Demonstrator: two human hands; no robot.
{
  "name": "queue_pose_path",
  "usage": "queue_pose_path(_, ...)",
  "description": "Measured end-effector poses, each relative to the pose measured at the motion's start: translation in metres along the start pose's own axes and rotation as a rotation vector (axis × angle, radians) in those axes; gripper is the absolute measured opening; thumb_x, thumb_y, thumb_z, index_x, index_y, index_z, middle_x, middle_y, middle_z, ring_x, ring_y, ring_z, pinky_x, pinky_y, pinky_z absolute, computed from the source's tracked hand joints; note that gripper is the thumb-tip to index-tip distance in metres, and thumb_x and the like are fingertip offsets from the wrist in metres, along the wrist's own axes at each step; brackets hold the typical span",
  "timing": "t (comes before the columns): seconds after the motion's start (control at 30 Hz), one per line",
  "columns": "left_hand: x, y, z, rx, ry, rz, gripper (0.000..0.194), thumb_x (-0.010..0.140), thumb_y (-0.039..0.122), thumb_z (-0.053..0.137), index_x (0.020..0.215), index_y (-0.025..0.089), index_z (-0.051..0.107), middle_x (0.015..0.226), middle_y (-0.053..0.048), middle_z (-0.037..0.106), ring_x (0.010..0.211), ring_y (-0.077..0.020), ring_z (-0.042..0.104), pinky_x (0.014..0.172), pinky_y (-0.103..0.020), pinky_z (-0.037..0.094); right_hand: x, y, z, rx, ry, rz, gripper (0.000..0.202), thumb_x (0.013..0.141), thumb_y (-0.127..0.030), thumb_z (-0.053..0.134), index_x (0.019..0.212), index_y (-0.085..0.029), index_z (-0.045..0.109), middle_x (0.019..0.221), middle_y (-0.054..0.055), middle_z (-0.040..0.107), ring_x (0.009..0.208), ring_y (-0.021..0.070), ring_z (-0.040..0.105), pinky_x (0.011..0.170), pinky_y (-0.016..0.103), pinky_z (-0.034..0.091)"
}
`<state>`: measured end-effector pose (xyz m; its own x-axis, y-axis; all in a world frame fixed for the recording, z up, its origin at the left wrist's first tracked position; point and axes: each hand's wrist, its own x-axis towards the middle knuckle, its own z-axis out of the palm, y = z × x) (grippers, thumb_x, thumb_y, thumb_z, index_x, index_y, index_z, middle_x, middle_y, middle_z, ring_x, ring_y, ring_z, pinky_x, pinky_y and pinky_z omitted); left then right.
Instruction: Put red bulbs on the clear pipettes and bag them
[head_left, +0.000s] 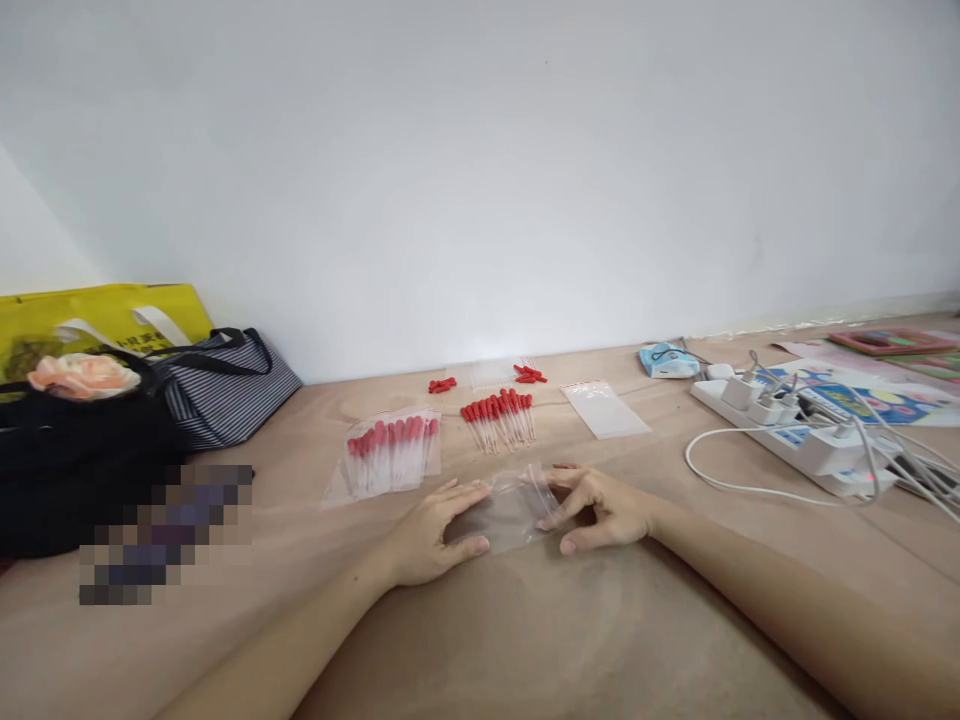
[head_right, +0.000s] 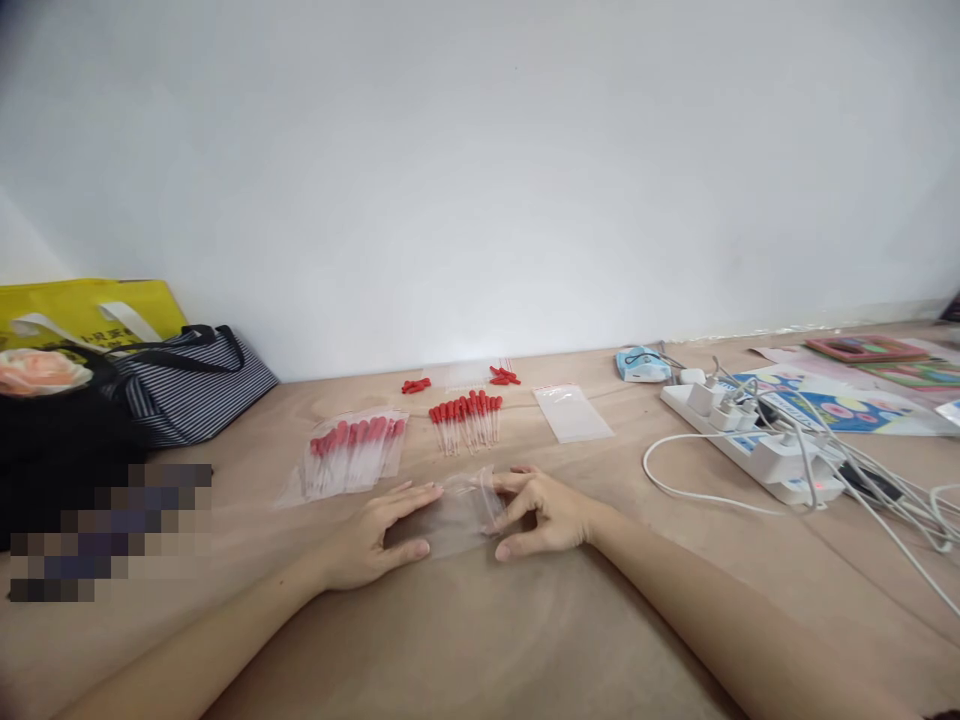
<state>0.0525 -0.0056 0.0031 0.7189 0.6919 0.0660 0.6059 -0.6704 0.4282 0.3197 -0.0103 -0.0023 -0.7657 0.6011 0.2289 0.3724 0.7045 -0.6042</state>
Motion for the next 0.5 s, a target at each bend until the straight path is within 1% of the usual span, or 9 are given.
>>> queue_pose_path(0.07,0.0,0.0,0.0,0.003,0.006,0.0,0.05,0.08,0.048,0.044,0.126,0.028,0.038,0.129,0.0,0.043,0.12,-0.0212,0.036,0.103,-0.044,0.021,-0.003,0.005,-0.002,0.047,0.021,0.053,0.024,0.066,-0.041,0.063,0.086,-0.028,0.068,0.116,0.004,0.054,0.11,0.0217,0.044,0.099,0.044,0.018)
queue_pose_path(0.1,0.0,0.0,-0.001,0.006,0.006,0.003,0.049,0.08,0.047,0.044,0.125,0.028,0.039,0.129,0.0,0.044,0.12,-0.0209,0.037,0.103,-0.044,0.021,-0.005,0.008,-0.004,0.082,0.028,0.077,0.022,0.067,-0.042,0.062,0.081,-0.027,0.069,0.11,0.004,0.058,0.107,0.0209,0.047,0.098,0.042,0.021)
queue_pose_path(0.17,0.001,0.0,-0.001,0.011,0.009,0.011,0.048,0.08,0.047,0.045,0.124,0.028,0.04,0.128,0.0,0.045,0.12,-0.0203,0.037,0.103,-0.043,0.021,-0.006,0.015,-0.007,0.175,0.044,0.137,0.023,0.069,-0.043,0.059,0.072,-0.023,0.07,0.099,0.004,0.063,0.097,0.0185,0.053,0.091,0.036,0.032)
queue_pose_path(0.23,0.002,0.001,0.0,0.011,0.016,0.014,0.047,0.08,0.046,0.045,0.123,0.027,0.042,0.127,0.0,0.045,0.12,-0.02,0.037,0.103,-0.043,0.021,-0.002,0.024,-0.009,0.255,0.104,0.238,0.028,0.071,-0.044,0.055,0.069,-0.019,0.068,0.085,0.003,0.065,0.082,0.0155,0.057,0.077,0.029,0.041)
queue_pose_path(0.3,0.003,0.002,0.0,0.005,0.022,0.016,0.046,0.08,0.046,0.045,0.123,0.028,0.042,0.127,0.001,0.045,0.119,-0.0201,0.038,0.103,-0.043,0.021,0.008,0.036,-0.011,0.282,0.236,0.366,0.029,0.07,-0.043,0.055,0.069,-0.016,0.065,0.072,0.001,0.063,0.068,0.013,0.056,0.065,0.025,0.043)
queue_pose_path(0.37,0.004,0.003,0.0,0.0,0.02,0.015,0.045,0.08,0.045,0.045,0.122,0.028,0.042,0.127,0.001,0.045,0.119,-0.0204,0.038,0.103,-0.044,0.02,0.024,0.05,-0.011,0.256,0.433,0.489,0.025,0.067,-0.039,0.057,0.067,-0.014,0.062,0.064,0.0,0.06,0.06,0.0109,0.053,0.058,0.023,0.041)
queue_pose_path(0.43,0.004,0.003,0.0,-0.002,0.018,0.013,0.046,0.08,0.044,0.046,0.122,0.028,0.043,0.127,0.001,0.045,0.119,-0.0209,0.038,0.103,-0.044,0.021,0.044,0.064,-0.012,0.194,0.663,0.624,0.019,0.064,-0.032,0.059,0.067,-0.014,0.059,0.066,-0.001,0.06,0.06,0.0102,0.053,0.057,0.021,0.041)
queue_pose_path(0.5,0.003,0.002,0.0,-0.004,0.019,0.014,0.046,0.079,0.044,0.046,0.122,0.027,0.043,0.127,0.0,0.046,0.119,-0.0211,0.038,0.103,-0.044,0.021,0.065,0.074,-0.013,0.161,0.756,0.696,0.017,0.064,-0.03,0.058,0.071,-0.014,0.058,0.069,0.0,0.06,0.062,0.0109,0.054,0.056,0.021,0.041)
